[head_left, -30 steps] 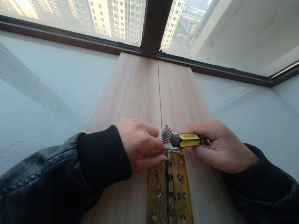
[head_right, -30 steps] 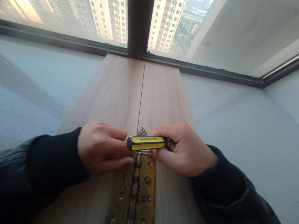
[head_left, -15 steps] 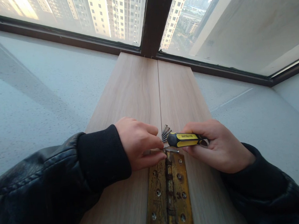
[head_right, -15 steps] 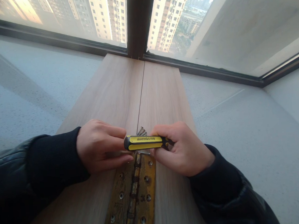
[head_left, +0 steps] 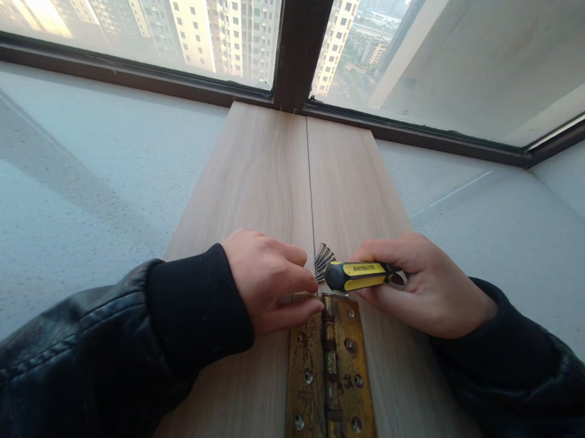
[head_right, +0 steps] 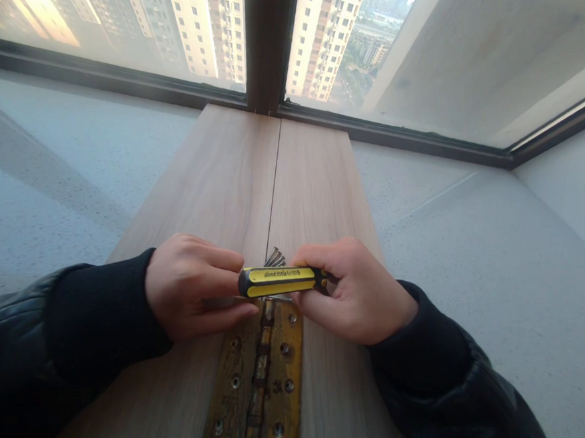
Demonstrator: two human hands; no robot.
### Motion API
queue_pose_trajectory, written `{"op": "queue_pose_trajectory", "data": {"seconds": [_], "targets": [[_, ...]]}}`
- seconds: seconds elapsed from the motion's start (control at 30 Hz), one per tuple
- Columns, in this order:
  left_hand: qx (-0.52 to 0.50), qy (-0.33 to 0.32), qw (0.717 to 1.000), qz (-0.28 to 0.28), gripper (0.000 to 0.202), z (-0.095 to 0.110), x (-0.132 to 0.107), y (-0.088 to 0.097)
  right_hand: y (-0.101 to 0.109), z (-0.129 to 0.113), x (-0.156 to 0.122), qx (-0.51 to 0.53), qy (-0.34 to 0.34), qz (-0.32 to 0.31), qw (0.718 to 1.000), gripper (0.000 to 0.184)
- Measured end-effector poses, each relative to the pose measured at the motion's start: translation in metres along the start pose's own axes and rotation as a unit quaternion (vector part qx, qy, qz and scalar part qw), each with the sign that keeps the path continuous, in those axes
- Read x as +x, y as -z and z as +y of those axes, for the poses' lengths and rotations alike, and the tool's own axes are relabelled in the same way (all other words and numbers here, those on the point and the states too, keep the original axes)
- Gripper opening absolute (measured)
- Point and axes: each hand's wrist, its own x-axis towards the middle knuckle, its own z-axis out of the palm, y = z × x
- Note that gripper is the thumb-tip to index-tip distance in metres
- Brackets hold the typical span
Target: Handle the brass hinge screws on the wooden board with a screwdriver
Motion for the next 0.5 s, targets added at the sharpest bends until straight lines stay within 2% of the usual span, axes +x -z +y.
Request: {"op": "queue_pose_trajectory", "data": {"seconds": [0.5], "targets": [[-0.035, -0.002, 0.999, -0.004, 0.023, -0.0003, -0.0024, -0.0005, 0.0050, 0.0016, -0.0044, -0.012, -0.018, 0.004, 1.000, 0.015]]}}
